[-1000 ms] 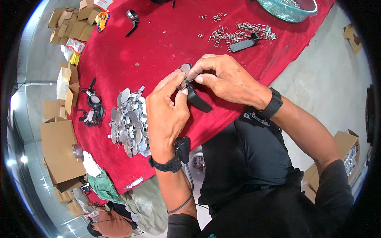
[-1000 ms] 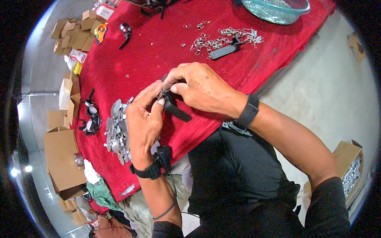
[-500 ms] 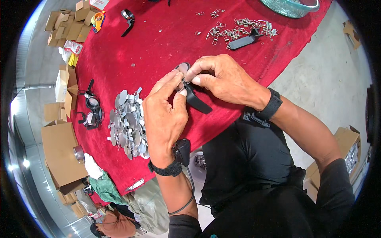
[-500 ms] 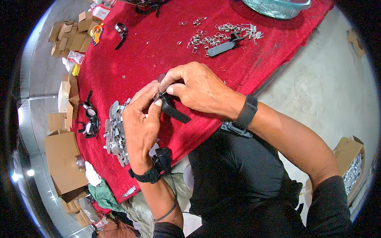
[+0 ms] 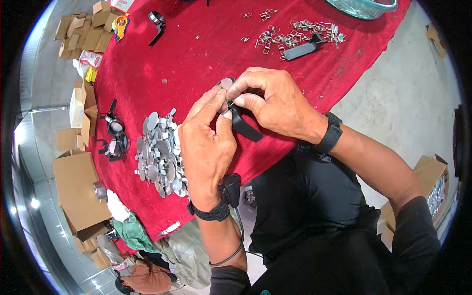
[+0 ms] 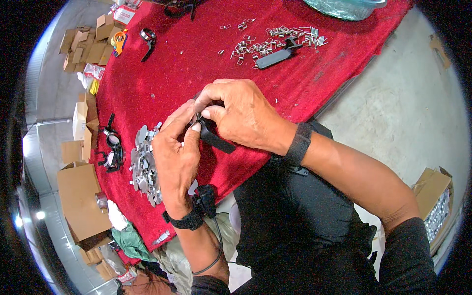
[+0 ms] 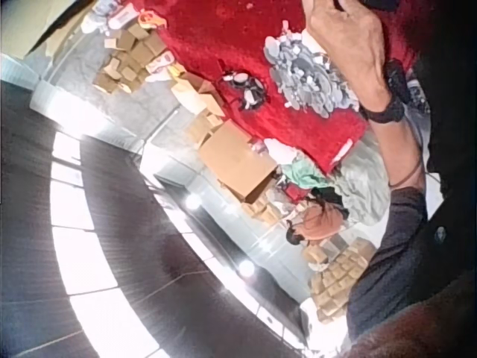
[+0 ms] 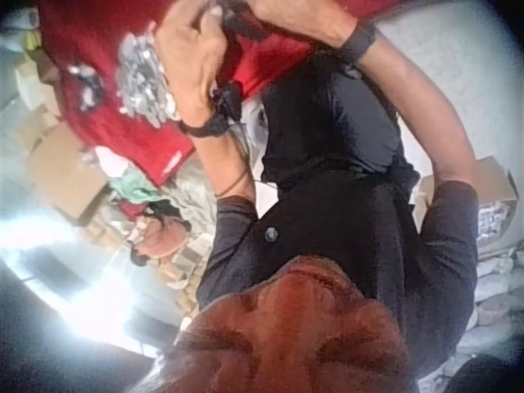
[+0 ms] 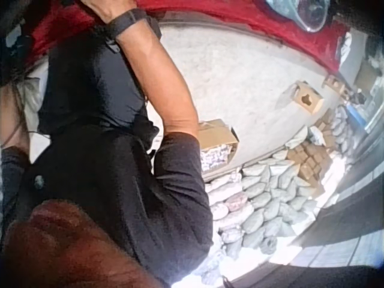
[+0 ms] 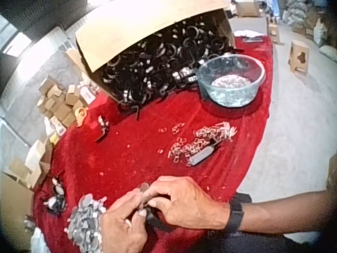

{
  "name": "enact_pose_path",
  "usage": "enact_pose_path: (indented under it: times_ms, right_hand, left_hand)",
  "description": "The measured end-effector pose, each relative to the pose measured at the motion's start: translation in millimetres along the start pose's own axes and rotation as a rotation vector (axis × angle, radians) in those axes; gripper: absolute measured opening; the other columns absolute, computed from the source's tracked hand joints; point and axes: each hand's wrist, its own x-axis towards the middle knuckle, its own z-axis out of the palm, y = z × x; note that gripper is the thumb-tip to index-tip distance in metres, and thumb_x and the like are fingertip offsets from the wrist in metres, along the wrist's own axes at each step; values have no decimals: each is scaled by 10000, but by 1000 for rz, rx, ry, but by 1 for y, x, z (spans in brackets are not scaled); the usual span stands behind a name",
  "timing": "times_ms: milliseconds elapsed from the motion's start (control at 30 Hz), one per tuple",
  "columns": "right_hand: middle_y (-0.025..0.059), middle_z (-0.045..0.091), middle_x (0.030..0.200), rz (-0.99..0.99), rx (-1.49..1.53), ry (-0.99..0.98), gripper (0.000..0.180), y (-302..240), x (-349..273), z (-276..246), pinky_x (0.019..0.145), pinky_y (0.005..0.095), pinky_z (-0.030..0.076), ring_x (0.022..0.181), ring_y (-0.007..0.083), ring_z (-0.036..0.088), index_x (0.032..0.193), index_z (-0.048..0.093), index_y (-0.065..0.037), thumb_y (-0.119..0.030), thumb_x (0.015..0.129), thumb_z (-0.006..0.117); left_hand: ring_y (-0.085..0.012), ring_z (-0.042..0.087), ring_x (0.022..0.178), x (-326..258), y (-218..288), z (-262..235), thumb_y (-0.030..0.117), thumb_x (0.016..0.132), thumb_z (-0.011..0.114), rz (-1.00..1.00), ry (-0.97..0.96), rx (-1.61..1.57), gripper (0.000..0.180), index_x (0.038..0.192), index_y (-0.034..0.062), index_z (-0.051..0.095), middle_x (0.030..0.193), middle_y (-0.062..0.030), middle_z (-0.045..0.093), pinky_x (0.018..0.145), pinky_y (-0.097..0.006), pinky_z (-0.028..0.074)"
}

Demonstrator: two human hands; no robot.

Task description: Assembling circular metal components into black plastic housings at a factory workbench.

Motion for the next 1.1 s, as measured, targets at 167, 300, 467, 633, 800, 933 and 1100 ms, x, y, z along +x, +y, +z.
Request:
enact_pose_path:
  times_ms: [167,300,467,633,800,933,1100]
  right_hand:
    - [191,797,912,180,72,-27,142,-4,2,-2,805,403,619,871,273,799,1041,800,20,-37,930,734]
    - [190,795,870,254,98,-41,142,-1,3,-2,759,389,610,813,253,794,1028,796,38,-51,936,735]
    - [205,785,936,292,-94,-92,113,-18,2,-3,796,416,604,886,320,792,995,773,22,-52,922,730]
    - [220,728,1112,-225,-225,87,71,-4,-2,-2,925,454,582,1079,403,723,972,673,12,-31,923,703]
    - [211,735,1147,-101,-107,-61,75,-7,2,-5,964,470,575,1090,388,730,1004,671,28,-7,940,650]
    - [207,738,1148,-94,-96,-73,85,-5,1,-5,971,482,576,1101,401,732,1006,670,23,-33,944,659]
    - [208,738,1163,-96,-91,-117,87,-7,2,-8,978,478,578,1117,406,736,1009,667,22,-41,950,662]
  left_hand:
    - [-379,735,1281,-2,5,1,-62,918,650,-22,15,-19,414,1315,-39,766,1346,-271,753,1127,-414,553]
    - [-384,725,1297,-4,2,4,-56,926,653,-24,30,-37,400,1311,-44,765,1346,-273,753,1136,-414,546]
    - [-390,717,1306,-10,-9,6,-39,936,667,-87,76,-101,388,1312,-49,762,1361,-284,743,1143,-415,539]
    - [-391,740,1187,-5,1,9,-28,929,667,-97,83,-138,359,1267,-44,786,1322,-261,726,1048,-430,580]
    - [-297,744,1125,-8,-1,6,-40,893,737,-46,152,-95,335,1222,-39,798,1254,-201,745,1025,-373,578]
    - [-294,764,1143,-13,-13,15,-62,872,769,-56,239,-204,299,1169,-51,800,1278,-213,744,1032,-378,596]
    - [-310,751,1204,-18,-19,22,-62,880,775,-71,283,-329,303,1182,-53,797,1318,-222,737,1067,-385,596]
